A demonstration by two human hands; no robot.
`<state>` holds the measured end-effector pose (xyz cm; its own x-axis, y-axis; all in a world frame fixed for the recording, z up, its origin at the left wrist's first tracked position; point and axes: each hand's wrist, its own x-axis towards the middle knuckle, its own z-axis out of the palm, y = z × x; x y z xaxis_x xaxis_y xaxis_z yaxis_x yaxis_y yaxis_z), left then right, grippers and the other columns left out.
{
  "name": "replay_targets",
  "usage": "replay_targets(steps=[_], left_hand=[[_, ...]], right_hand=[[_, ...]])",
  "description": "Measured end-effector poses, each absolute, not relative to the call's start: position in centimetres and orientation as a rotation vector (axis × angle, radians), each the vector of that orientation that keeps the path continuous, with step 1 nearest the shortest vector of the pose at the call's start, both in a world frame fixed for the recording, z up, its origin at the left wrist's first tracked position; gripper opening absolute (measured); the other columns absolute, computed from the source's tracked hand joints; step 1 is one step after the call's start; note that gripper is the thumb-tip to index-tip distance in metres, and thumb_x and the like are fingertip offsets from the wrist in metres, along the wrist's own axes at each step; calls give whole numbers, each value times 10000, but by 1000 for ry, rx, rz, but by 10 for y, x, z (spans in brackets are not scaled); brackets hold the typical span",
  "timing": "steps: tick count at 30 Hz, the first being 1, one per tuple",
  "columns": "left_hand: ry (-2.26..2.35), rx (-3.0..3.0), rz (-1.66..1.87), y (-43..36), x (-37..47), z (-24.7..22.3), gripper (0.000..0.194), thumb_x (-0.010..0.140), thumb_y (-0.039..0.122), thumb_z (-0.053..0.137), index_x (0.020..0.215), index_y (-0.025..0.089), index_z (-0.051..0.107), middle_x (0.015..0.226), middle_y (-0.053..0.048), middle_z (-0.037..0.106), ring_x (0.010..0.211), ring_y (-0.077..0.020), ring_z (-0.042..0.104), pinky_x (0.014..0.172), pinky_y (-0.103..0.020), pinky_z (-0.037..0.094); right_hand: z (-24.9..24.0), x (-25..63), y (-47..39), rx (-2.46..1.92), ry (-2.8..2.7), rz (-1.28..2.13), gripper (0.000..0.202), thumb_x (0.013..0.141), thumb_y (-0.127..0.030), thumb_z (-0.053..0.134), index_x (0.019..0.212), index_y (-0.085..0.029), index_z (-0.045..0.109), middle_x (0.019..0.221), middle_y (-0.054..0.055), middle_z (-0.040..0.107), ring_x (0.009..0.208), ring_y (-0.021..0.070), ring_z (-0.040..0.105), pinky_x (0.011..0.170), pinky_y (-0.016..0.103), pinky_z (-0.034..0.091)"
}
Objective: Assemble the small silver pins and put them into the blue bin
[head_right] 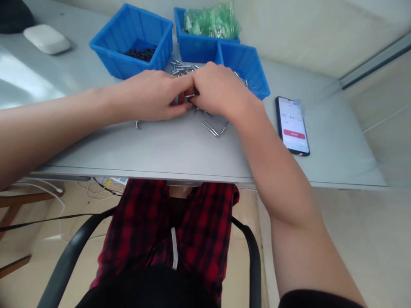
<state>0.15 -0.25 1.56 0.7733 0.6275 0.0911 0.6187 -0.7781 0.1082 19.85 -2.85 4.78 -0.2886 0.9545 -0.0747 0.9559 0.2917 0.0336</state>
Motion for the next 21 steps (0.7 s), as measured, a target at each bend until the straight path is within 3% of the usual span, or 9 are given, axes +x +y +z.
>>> replay_targets(steps=[5, 12, 19, 21], left_hand=[[1032, 2901, 140, 0, 3, 16, 529, 1062, 433, 403, 1530, 319, 622, 1263, -89, 864, 1150, -374, 812, 956, -482, 565], [1061, 2855, 115, -4, 4, 20, 511, 1080, 364, 488, 1570, 298, 613, 1325, -131, 862, 1257, -433, 820, 1053, -516, 587], [1047, 2843, 117, -4, 4, 21, 505, 1063, 445, 429, 1528, 351, 606, 1298, -114, 867, 1268, -411, 806, 1056, -516, 596], [1047, 2863, 102, -4, 3, 20, 529, 1060, 452, 395, 1542, 343, 585, 1297, -118, 863, 1265, -409, 802, 1036, -510, 589]], right_hand=[[47, 199, -28, 1808, 2488, -13, 373, 999, -412, 619, 1234, -509, 892, 1379, -5, 885, 1284, 442, 774, 1037, 548, 604], [50, 199, -30, 1752, 2533, -84, 293, 1019, -314, 657, 1194, -378, 883, 1334, 84, 875, 1231, 412, 773, 1002, 493, 587], [47, 202, -28, 1798, 2525, -123, 278, 1036, -414, 693, 1213, -522, 877, 1342, -37, 880, 1272, 404, 752, 1066, 506, 590], [47, 202, -27, 1797, 2516, -128, 276, 1037, -426, 694, 1220, -519, 879, 1349, -34, 879, 1274, 406, 747, 1075, 513, 589]])
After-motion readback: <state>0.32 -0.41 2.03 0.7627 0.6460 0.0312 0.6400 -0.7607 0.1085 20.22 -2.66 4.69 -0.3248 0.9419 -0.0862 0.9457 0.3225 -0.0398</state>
